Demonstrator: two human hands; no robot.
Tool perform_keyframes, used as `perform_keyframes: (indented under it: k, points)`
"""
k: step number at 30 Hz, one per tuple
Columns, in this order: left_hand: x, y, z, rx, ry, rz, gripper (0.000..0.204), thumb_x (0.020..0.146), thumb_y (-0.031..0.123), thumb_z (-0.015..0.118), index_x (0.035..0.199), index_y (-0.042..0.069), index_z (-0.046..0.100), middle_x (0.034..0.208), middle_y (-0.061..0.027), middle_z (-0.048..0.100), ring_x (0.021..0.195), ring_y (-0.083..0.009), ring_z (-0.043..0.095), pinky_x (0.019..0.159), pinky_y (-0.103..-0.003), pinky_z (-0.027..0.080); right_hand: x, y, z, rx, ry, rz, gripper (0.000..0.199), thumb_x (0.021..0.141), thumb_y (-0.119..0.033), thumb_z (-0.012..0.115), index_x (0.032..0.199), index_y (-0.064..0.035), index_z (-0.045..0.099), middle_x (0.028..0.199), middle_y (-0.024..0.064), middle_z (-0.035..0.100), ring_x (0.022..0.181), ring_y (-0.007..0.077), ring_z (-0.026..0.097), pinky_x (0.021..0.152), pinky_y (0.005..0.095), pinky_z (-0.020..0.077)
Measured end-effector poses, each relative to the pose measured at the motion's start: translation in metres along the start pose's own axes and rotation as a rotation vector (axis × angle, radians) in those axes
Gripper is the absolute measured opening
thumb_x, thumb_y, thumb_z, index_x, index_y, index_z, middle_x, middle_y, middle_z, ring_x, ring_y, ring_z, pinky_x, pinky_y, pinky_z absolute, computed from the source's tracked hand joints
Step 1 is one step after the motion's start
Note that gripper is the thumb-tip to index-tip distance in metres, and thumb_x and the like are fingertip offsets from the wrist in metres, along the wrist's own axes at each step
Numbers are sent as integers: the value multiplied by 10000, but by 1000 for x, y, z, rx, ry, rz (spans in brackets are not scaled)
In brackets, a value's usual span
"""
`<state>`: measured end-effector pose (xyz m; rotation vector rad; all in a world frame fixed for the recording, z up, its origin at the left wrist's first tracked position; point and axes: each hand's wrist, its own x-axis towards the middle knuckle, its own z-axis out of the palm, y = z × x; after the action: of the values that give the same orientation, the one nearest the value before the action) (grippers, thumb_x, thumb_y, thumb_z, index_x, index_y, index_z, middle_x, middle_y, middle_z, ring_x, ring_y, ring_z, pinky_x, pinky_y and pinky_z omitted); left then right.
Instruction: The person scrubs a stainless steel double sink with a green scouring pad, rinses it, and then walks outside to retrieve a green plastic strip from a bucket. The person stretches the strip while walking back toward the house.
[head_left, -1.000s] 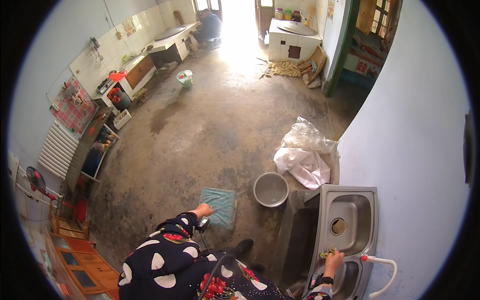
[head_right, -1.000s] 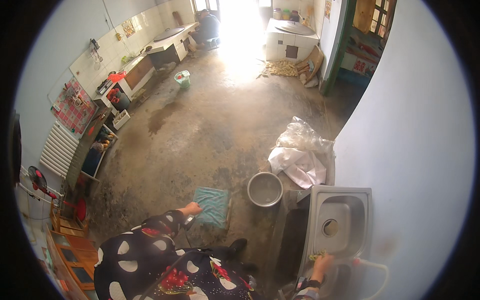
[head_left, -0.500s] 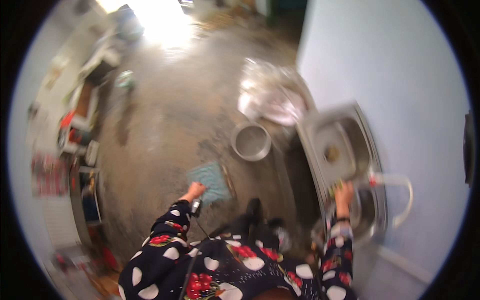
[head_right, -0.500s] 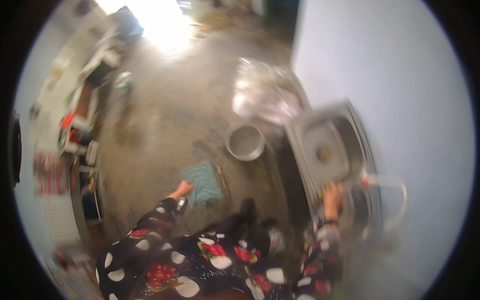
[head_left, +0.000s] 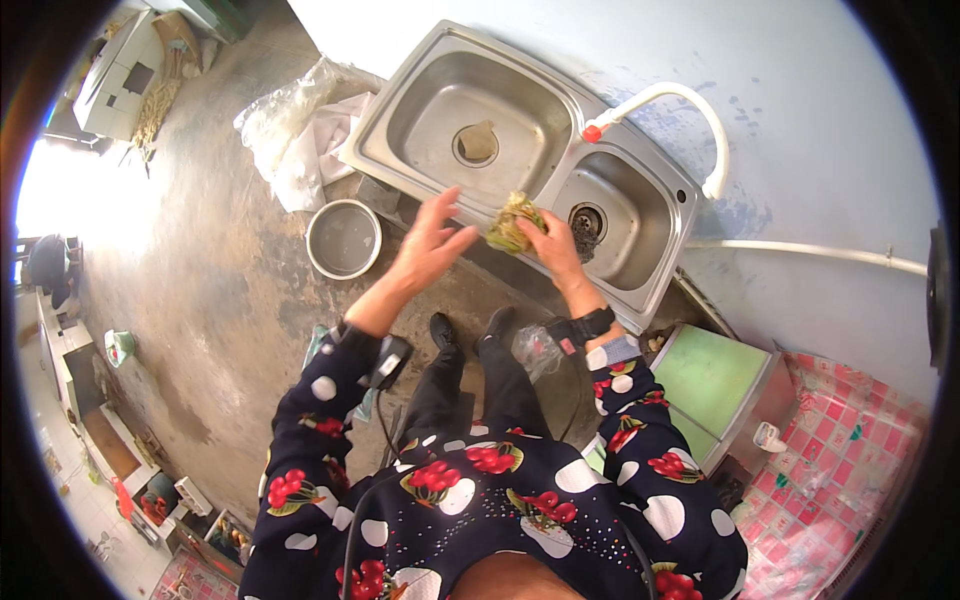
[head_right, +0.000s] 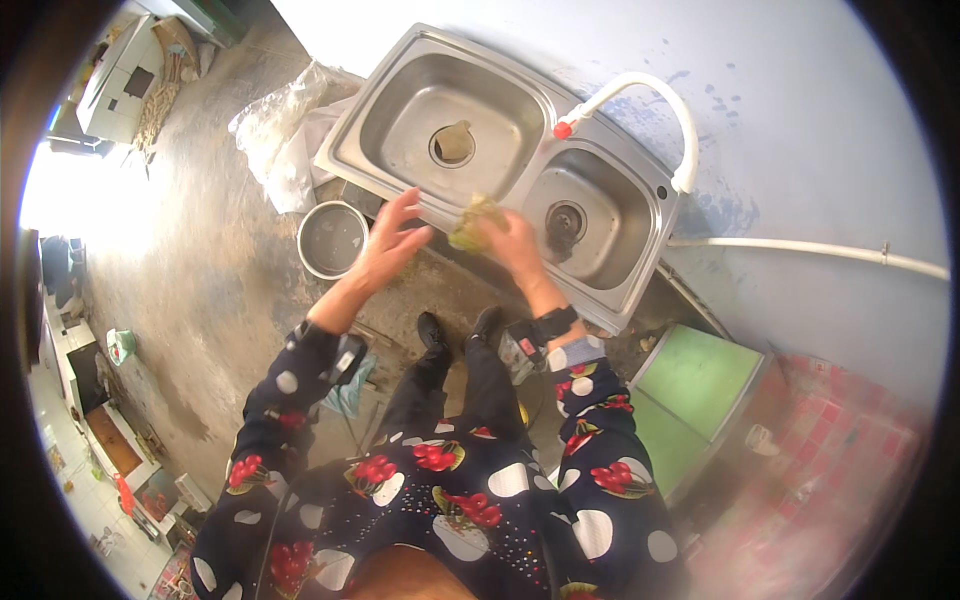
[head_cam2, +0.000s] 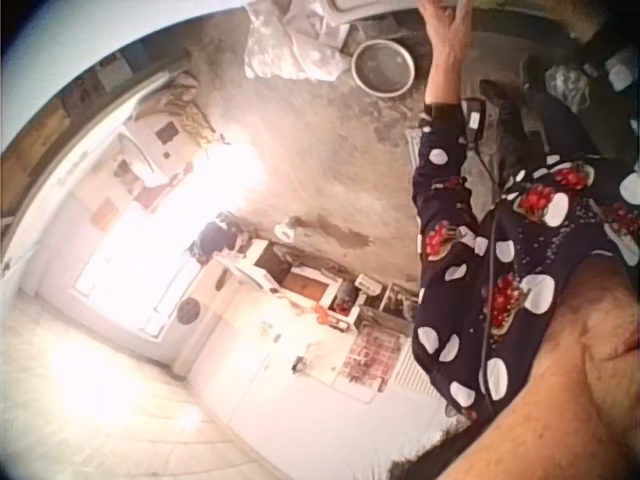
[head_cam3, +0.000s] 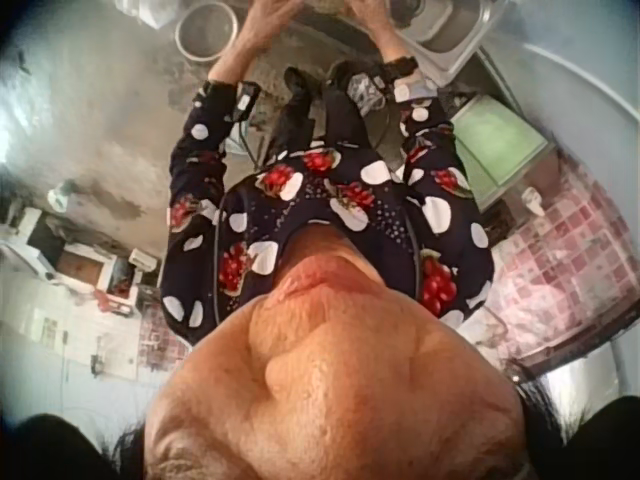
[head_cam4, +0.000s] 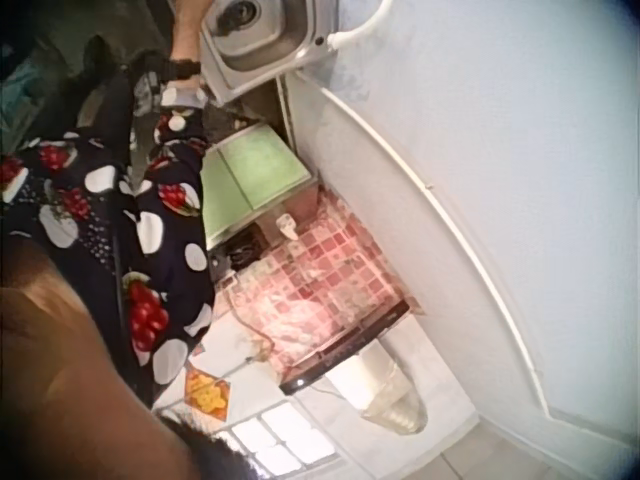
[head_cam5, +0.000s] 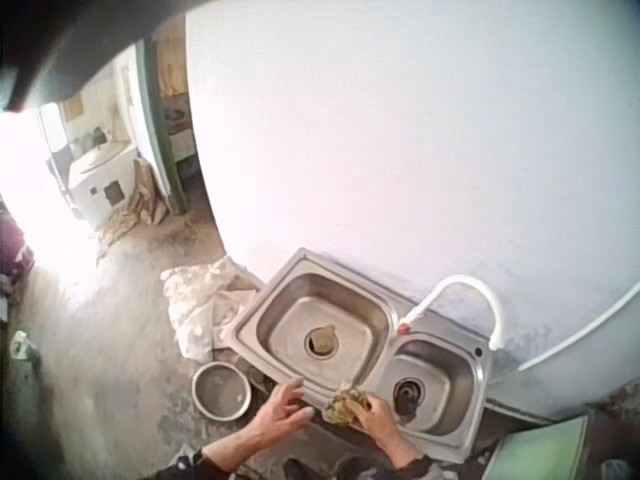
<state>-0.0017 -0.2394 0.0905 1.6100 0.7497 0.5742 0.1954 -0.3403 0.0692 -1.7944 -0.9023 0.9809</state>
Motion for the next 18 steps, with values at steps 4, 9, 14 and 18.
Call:
perform_keyframes:
  k: [4, 9, 14, 18]
  points:
    - [42, 8, 60, -400, 9, -425, 537, 854, 225, 562, 1312, 51, 341, 1154, -126, 505, 1001, -216, 551, 740, -345, 508, 0, -2, 3, 8, -154, -176, 444, 835, -146, 602, 1223, 22, 466, 1090, 86, 563, 914, 125, 547, 791, 267, 452]
    - [78, -22, 56, -864, -71, -658, 309, 875, 177, 486, 1152, 43, 518, 995, -105, 600, 886, -213, 606, 729, -355, 522, -17, 38, -65, 113, -86, -141, 505, 800, -151, 620, 1252, -10, 444, 1149, 151, 555, 1040, 225, 552, 858, 317, 443]
    - [142, -71, 34, 492, -58, -257, 408, 801, 289, 527, 1131, 49, 547, 956, -138, 626, 872, -262, 618, 739, -361, 492, -49, 93, -110, -437, 27, -141, 388, 801, -235, 610, 1103, 0, 547, 1032, 165, 586, 946, 315, 568, 801, 365, 454]
    - [171, -95, 41, 910, -514, -320, 478, 749, 361, 569, 1123, 65, 553, 910, -146, 624, 823, -279, 611, 740, -371, 485, -63, 118, -106, -485, 63, -158, 282, 824, -229, 580, 998, -7, 591, 938, 146, 598, 876, 331, 563, 751, 375, 452]
